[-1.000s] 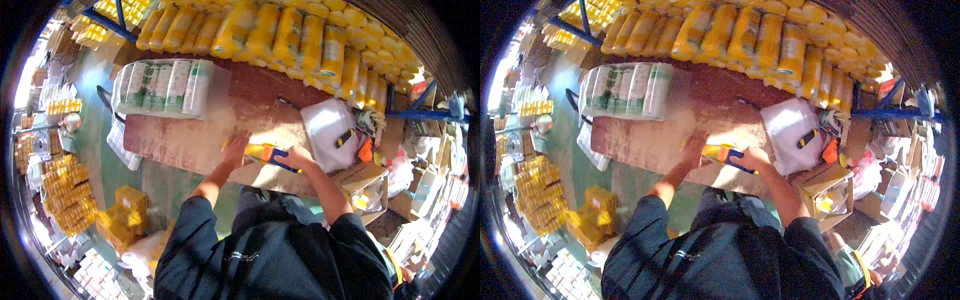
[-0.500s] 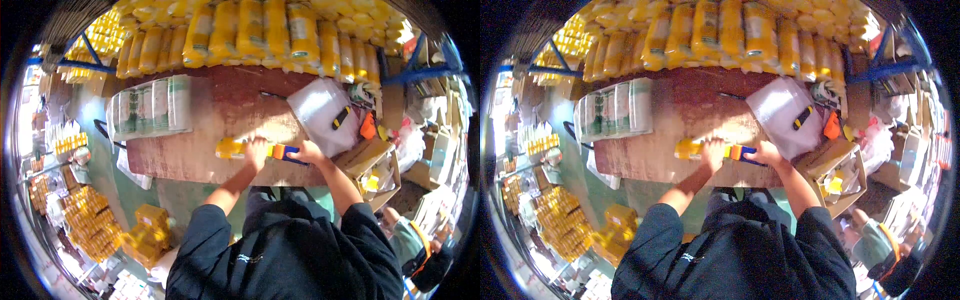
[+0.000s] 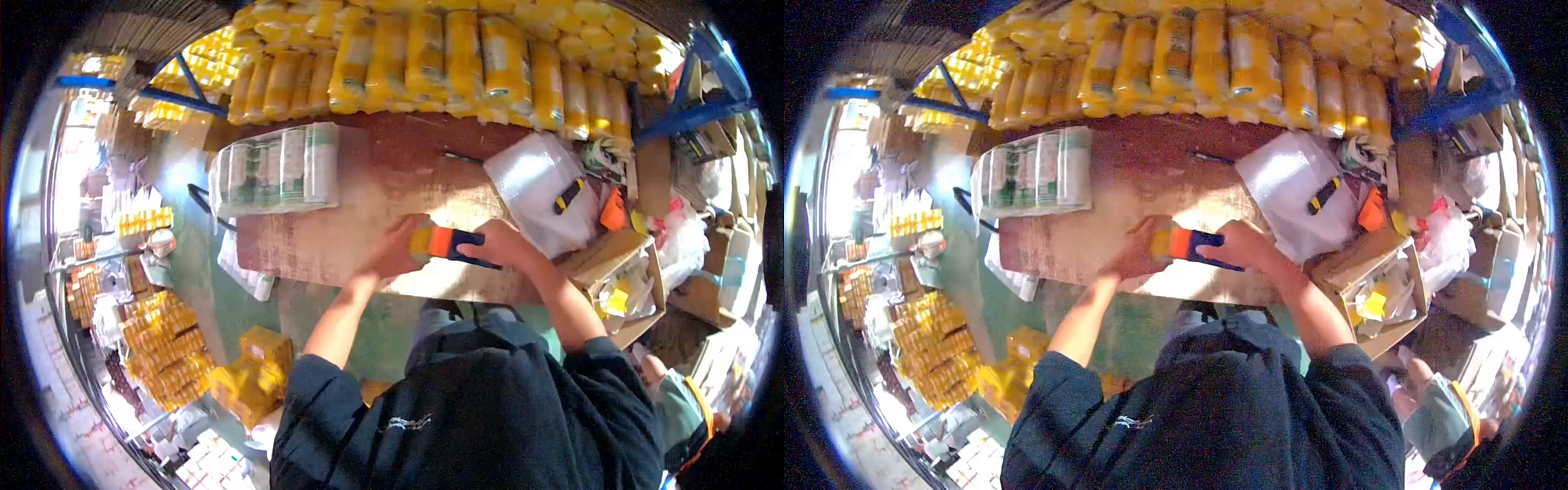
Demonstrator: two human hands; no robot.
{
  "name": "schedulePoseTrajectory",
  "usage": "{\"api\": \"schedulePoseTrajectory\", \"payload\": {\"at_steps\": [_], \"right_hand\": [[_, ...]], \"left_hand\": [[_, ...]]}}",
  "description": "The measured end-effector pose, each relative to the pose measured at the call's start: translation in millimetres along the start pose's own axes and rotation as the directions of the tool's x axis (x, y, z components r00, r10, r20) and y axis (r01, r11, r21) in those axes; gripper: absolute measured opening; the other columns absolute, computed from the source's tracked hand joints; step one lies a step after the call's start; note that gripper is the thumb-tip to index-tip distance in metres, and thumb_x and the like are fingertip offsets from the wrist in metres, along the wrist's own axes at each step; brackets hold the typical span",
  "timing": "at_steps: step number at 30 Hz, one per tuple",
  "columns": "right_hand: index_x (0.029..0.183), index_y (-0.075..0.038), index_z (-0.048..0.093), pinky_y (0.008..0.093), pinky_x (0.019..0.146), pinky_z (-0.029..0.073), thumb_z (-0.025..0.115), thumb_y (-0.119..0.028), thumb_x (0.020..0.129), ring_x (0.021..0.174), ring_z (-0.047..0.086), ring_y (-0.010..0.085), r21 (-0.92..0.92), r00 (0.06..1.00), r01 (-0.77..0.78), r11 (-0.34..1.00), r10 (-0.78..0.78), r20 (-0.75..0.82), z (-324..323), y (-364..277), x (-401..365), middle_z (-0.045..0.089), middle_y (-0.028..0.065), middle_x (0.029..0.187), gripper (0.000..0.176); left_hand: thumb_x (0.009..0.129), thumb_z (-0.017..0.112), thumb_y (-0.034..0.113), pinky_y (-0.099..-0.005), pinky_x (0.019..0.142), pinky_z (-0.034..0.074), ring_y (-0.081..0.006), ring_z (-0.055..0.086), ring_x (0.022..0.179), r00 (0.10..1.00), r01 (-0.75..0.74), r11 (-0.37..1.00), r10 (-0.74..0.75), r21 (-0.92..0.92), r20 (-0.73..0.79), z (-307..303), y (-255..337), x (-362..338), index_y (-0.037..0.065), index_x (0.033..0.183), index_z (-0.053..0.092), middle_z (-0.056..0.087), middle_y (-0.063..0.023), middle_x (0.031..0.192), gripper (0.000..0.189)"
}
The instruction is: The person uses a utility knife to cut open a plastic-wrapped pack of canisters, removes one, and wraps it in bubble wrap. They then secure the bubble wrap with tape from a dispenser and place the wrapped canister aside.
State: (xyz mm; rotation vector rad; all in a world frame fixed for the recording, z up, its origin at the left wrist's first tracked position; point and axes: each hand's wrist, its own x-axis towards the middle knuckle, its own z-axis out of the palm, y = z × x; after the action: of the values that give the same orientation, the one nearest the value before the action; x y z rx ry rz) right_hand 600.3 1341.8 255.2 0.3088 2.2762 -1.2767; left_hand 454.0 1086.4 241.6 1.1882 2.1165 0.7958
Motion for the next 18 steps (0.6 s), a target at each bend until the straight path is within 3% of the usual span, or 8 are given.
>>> {"api": "schedulePoseTrajectory", "payload": {"at_steps": [3,4,6,8,10,13,16,18], "right_hand": [[0.082,0.000,0.076,0.0434,0.070,0.057,0.067,-0.070,0.081,0.069,0.072,0.0333,0.025,0.998,0.050,0.998,-0.052,0.043,11.3,-8.8,14.6,0.071,0.0218,0.074,0.071],[0.084,0.001,0.076,0.0435,0.069,0.057,0.069,-0.069,0.080,0.068,0.072,0.0343,-0.058,0.998,0.055,0.997,-0.054,0.022,19.2,-4.0,20.8,0.072,0.0223,0.074,0.070],[0.084,0.001,0.076,0.0436,0.069,0.058,0.071,-0.068,0.079,0.068,0.072,0.0345,-0.053,0.999,0.037,0.998,-0.036,0.013,27.3,-2.2,24.1,0.071,0.0227,0.074,0.069],[0.084,0.002,0.076,0.0436,0.070,0.058,0.074,-0.064,0.078,0.068,0.072,0.0340,-0.116,1.000,0.002,0.993,-0.003,-0.007,35.9,-7.5,28.5,0.072,0.0225,0.074,0.066],[0.083,0.002,0.076,0.0436,0.070,0.058,0.074,-0.064,0.078,0.069,0.073,0.0334,-0.019,1.000,-0.015,1.000,0.015,-0.014,43.6,-7.7,29.8,0.071,0.0222,0.073,0.065],[0.080,0.000,0.076,0.0445,0.067,0.057,0.073,-0.064,0.078,0.067,0.072,0.0335,-0.045,0.996,-0.053,0.998,0.050,-0.076,42.4,8.3,25.2,0.071,0.0203,0.072,0.065],[0.080,-0.002,0.077,0.0453,0.067,0.057,0.071,-0.065,0.078,0.068,0.072,0.0345,-0.184,0.977,-0.157,0.970,0.126,-0.172,32.8,5.7,15.0,0.071,0.0194,0.073,0.064],[0.084,-0.001,0.078,0.0465,0.069,0.058,0.071,-0.066,0.078,0.071,0.072,0.0374,-0.332,0.950,-0.259,0.907,0.176,-0.260,32.5,-10.8,8.4,0.073,0.0200,0.076,0.065]], "left_hand": [[0.065,0.088,0.029,-0.0507,0.113,0.041,-0.0432,0.045,0.137,0.970,0.237,0.971,-0.235,-0.023,0.060,-13.5,-6.0,-19.9,0.008,0.148,0.039,0.045,-0.0217,0.146,0.099],[0.065,0.087,0.029,-0.0521,0.114,0.040,-0.0435,0.042,0.139,0.973,0.225,0.971,-0.228,0.085,0.023,-18.8,-4.8,-26.9,0.008,0.149,0.038,0.042,-0.0225,0.148,0.099],[0.067,0.084,0.029,-0.0549,0.116,0.036,-0.0441,0.035,0.144,0.977,0.210,0.932,-0.206,0.294,-0.046,-26.2,-1.1,-39.8,0.009,0.152,0.035,0.037,-0.0240,0.152,0.100],[0.069,0.083,0.033,-0.0585,0.118,0.029,-0.0484,0.028,0.146,0.962,0.247,0.928,-0.200,0.278,-0.187,-2.7,9.7,-44.9,0.011,0.153,0.035,0.034,-0.0250,0.155,0.099],[0.074,0.079,0.036,-0.0622,0.118,0.027,-0.0513,0.022,0.147,0.943,0.201,0.956,-0.129,0.215,-0.307,10.7,3.9,-44.3,0.013,0.154,0.035,0.031,-0.0260,0.158,0.095],[0.080,0.076,0.039,-0.0619,0.117,0.029,-0.0515,0.028,0.145,0.918,0.223,0.949,-0.128,0.223,-0.376,16.7,-15.7,-35.4,0.014,0.148,0.047,0.034,-0.0269,0.155,0.079],[0.084,0.074,0.042,-0.0612,0.114,0.033,-0.0523,0.037,0.138,0.816,0.398,0.863,-0.179,0.310,-0.550,46.1,14.0,-16.2,0.015,0.140,0.058,0.040,-0.0263,0.152,0.064],[0.084,0.074,0.041,-0.0579,0.108,0.040,-0.0491,0.043,0.132,0.799,0.429,0.840,-0.182,0.331,-0.574,66.5,34.3,-3.7,0.015,0.137,0.060,0.046,-0.0215,0.148,0.060]]}}
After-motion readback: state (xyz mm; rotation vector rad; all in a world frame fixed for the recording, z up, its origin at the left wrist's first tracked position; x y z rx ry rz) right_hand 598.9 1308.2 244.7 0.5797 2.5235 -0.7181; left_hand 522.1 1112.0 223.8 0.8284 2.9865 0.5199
